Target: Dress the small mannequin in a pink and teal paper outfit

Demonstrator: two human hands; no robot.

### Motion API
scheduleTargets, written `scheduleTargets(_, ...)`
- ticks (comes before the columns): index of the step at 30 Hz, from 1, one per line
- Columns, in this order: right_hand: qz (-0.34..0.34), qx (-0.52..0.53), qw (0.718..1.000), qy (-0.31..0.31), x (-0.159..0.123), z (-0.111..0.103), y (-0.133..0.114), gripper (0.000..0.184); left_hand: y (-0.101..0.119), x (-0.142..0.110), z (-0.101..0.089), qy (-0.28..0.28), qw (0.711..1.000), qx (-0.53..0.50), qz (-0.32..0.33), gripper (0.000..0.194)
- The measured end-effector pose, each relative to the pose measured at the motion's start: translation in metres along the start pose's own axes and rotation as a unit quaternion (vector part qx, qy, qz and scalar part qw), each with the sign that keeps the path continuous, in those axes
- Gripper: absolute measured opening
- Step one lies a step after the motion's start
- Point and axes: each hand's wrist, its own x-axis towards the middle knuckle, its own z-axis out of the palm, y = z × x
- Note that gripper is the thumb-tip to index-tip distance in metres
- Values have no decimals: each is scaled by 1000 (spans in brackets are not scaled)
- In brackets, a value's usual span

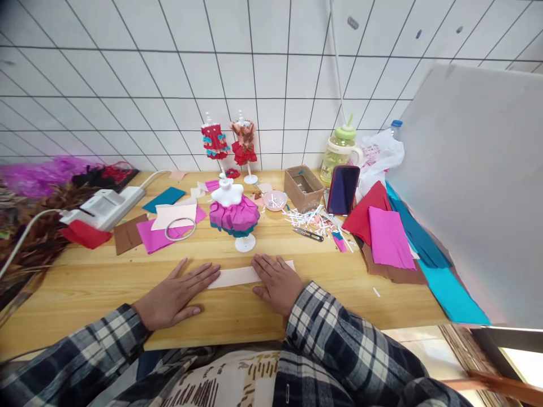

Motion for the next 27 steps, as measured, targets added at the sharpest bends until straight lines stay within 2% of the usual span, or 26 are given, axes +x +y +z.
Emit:
scheduleTargets(3, 6, -6, 1000, 10, 5, 0, 1, 64, 9, 4, -4, 47, 997, 48, -44, 74)
scheduleTargets(6, 7, -25, 999, 28, 17, -3, 3, 70, 25, 28, -7, 93, 990, 66, -80, 80)
scheduleTargets(10, 11, -37, 997, 60, 16, -12, -4, 76, 40, 65, -1, 79, 995, 50, -21, 66)
scheduleTargets(12, -34, -18, 998, 47, 1, -14, -11, 77, 39, 73, 4, 79, 996, 38, -18, 61)
scheduleTargets(14, -116, 16, 993, -7, -20, -13, -11, 76, 35, 76, 7, 86, 995, 28, -30, 57)
scheduleTargets(15, -120, 31, 992, -31, -31, -12, -7, 76, 33, 75, 8, 92, 995, 23, -33, 54)
scheduleTargets(17, -82, 31, 995, -56, -49, -10, 11, 74, 27, 74, 6, 107, 993, 16, -36, 47)
scheduleTargets(20, 64, -23, 998, -12, -65, -13, 59, 62, 22, 75, 0, 124, 991, 10, -47, 35)
scheduleTargets(21, 86, -40, 995, 4, -67, -16, 75, 60, 21, 77, -3, 122, 991, 8, -54, 32)
scheduleTargets(23, 85, -61, 994, 34, -69, -23, 100, 60, 20, 82, -7, 111, 992, 4, -65, 28)
scheduleTargets(25, 97, -78, 989, 84, -71, -30, 110, 61, 19, 89, -8, 104, 993, -3, -63, 28)
scheduleTargets(27, 95, -80, 984, 128, -74, -33, 100, 64, 18, 96, -6, 103, 992, -10, -66, 32)
